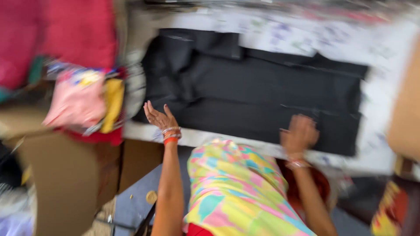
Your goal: Folding and sorting various garments on a table and into boxes.
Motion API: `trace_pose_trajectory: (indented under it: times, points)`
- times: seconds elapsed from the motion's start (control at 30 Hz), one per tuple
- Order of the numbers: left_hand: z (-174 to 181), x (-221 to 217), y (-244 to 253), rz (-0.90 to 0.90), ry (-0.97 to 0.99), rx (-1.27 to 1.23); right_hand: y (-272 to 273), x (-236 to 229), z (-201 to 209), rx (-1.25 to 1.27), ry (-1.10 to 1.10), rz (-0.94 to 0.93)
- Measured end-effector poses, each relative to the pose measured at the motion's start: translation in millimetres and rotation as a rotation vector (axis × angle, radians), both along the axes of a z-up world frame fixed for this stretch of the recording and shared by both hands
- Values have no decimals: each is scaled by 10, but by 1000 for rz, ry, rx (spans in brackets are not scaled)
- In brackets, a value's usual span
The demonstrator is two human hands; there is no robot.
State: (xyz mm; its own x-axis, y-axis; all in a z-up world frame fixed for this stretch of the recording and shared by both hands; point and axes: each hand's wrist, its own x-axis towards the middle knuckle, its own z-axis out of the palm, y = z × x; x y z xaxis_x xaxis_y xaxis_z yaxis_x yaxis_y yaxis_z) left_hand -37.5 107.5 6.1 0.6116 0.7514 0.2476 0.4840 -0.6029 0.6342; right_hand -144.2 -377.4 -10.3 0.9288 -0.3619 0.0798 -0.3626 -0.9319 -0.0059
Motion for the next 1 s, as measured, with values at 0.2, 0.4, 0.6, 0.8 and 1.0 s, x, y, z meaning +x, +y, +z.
trace_pose_trajectory:
  times: [0.2, 0.4, 0.6, 0.8, 1.0]
  points:
    - [-228, -98, -646, -795, 520, 328, 419, 178, 106, 118, 49, 603]
    - [-260, 10, 95, -516, 590, 270, -831, 6, 109, -47, 121, 297]
    - [-425, 124, 400, -258, 647, 174, -1636, -165, -20, 121, 26, -124]
    - [-612, 85, 534, -224, 620, 303, -1586, -126, -3, 140, 59, -119]
    - [-500, 134, 523, -207, 637, 221, -1420, 51, 70, 266, 67, -165]
